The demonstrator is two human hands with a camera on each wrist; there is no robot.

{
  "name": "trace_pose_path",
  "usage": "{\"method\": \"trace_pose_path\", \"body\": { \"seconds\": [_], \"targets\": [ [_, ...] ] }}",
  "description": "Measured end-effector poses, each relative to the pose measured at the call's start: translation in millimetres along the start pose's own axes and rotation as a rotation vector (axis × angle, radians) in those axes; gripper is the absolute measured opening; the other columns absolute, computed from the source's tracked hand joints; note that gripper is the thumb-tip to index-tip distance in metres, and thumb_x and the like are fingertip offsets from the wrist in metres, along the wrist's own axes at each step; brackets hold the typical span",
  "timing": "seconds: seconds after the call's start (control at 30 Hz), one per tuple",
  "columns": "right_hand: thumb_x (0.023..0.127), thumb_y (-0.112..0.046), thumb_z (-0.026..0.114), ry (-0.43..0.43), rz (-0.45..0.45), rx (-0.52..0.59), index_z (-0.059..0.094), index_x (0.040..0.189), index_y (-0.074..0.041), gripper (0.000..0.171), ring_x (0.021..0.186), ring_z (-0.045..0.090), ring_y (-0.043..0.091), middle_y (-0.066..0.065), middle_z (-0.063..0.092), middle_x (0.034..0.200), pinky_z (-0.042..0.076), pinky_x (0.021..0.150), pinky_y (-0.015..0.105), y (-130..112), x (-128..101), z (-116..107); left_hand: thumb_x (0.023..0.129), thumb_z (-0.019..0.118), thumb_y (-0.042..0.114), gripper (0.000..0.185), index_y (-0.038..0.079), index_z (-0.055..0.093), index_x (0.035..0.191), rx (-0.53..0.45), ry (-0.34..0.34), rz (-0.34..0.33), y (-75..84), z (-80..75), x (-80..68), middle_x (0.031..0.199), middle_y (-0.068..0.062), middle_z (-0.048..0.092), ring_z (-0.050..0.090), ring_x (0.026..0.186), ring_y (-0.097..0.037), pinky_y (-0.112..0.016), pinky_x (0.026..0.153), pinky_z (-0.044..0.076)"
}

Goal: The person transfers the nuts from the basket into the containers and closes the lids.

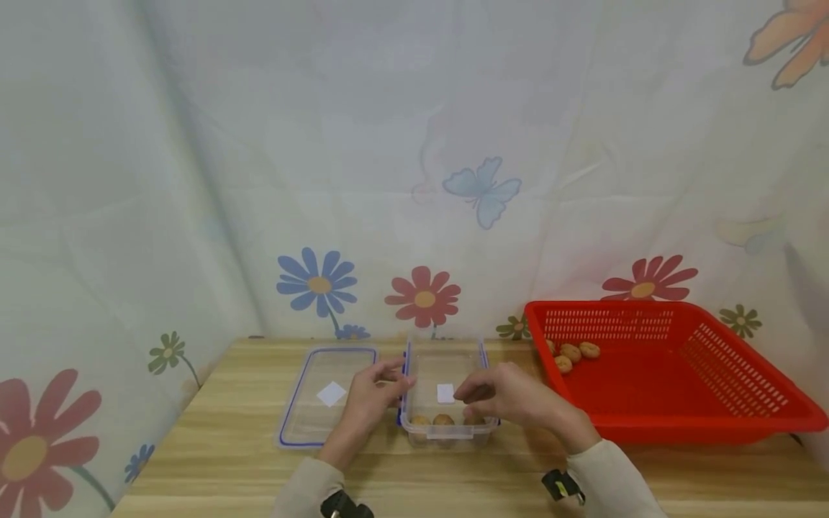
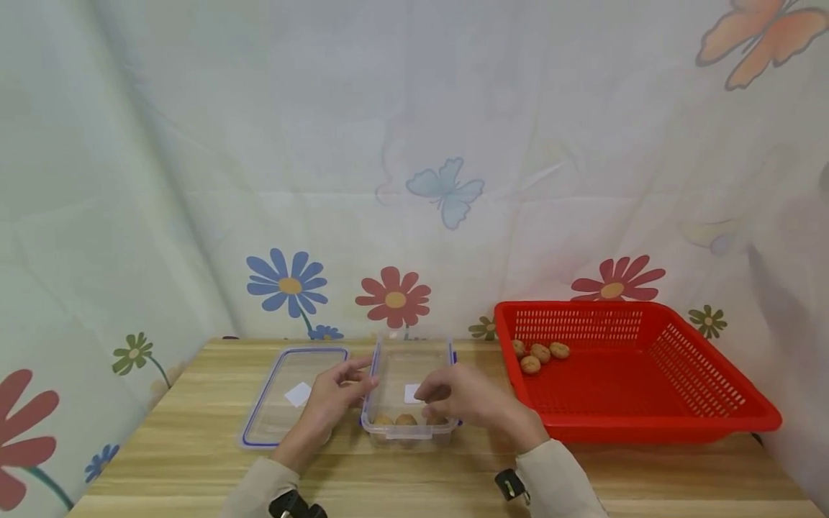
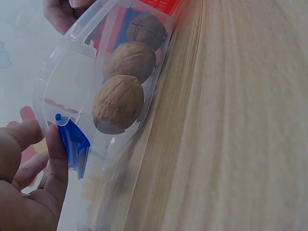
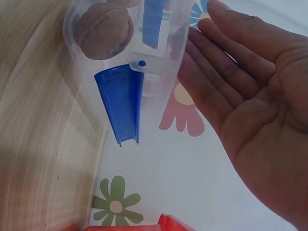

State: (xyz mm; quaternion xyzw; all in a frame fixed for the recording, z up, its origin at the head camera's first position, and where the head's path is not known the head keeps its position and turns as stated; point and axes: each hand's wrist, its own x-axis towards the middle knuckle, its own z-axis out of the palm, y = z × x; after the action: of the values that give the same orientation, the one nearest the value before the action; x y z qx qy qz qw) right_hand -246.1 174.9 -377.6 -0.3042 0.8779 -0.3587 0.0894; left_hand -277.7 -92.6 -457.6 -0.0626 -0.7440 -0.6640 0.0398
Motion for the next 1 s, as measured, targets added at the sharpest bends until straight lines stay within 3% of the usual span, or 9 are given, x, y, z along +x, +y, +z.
{"method": "trace_pose_path", "body": {
  "seconds": [0.33, 0.57, 0.8, 1.0],
  "targets": [
    [0.096, -0.014, 0.081, 0.026, -0.026, 0.014, 0.081, 0.116, -0.014, 0.020, 0.095, 0.071, 0.013, -0.006, 0.077, 0.107, 0.061, 0.087, 0.027, 0.5, -16.5, -8.1, 0.094, 0.082, 0.008, 0.044, -0.006, 0.068, 0.134, -0.013, 0.009, 0.010, 2.2, 0.2, 0.4, 0.102, -0.013, 0.068, 0.067, 0.079, -0.017, -0.028, 0.066, 0.063],
    [0.095, -0.019, 0.083, 0.093, -0.005, -0.029, 0.081, 0.119, -0.014, 0.024, 0.096, 0.070, 0.012, -0.003, 0.078, 0.111, 0.061, 0.090, 0.029, 1.4, -30.9, -20.6, 0.095, 0.081, 0.008, 0.045, -0.007, 0.068, 0.135, -0.018, 0.003, 0.001, 1.2, 2.7, -0.5, 0.103, -0.014, 0.069, 0.068, 0.080, -0.016, -0.027, 0.066, 0.063],
    [0.096, -0.019, 0.082, 0.157, 0.022, 0.010, 0.080, 0.120, -0.012, 0.025, 0.097, 0.071, 0.017, 0.005, 0.078, 0.114, 0.063, 0.087, 0.031, 3.7, -37.1, -32.3, 0.095, 0.081, 0.008, 0.044, -0.007, 0.068, 0.134, -0.013, 0.005, 0.009, 0.0, 3.8, -0.7, 0.102, -0.013, 0.070, 0.070, 0.082, -0.019, -0.028, 0.067, 0.063],
    [0.096, -0.019, 0.082, 0.210, 0.017, 0.021, 0.078, 0.123, -0.010, 0.029, 0.097, 0.073, 0.018, 0.002, 0.077, 0.113, 0.063, 0.087, 0.030, 9.5, -42.2, -43.1, 0.095, 0.081, 0.009, 0.045, -0.007, 0.068, 0.134, -0.005, 0.009, 0.011, 0.4, 2.8, -1.4, 0.101, -0.012, 0.070, 0.069, 0.081, -0.017, -0.031, 0.067, 0.064]
  ]
}}
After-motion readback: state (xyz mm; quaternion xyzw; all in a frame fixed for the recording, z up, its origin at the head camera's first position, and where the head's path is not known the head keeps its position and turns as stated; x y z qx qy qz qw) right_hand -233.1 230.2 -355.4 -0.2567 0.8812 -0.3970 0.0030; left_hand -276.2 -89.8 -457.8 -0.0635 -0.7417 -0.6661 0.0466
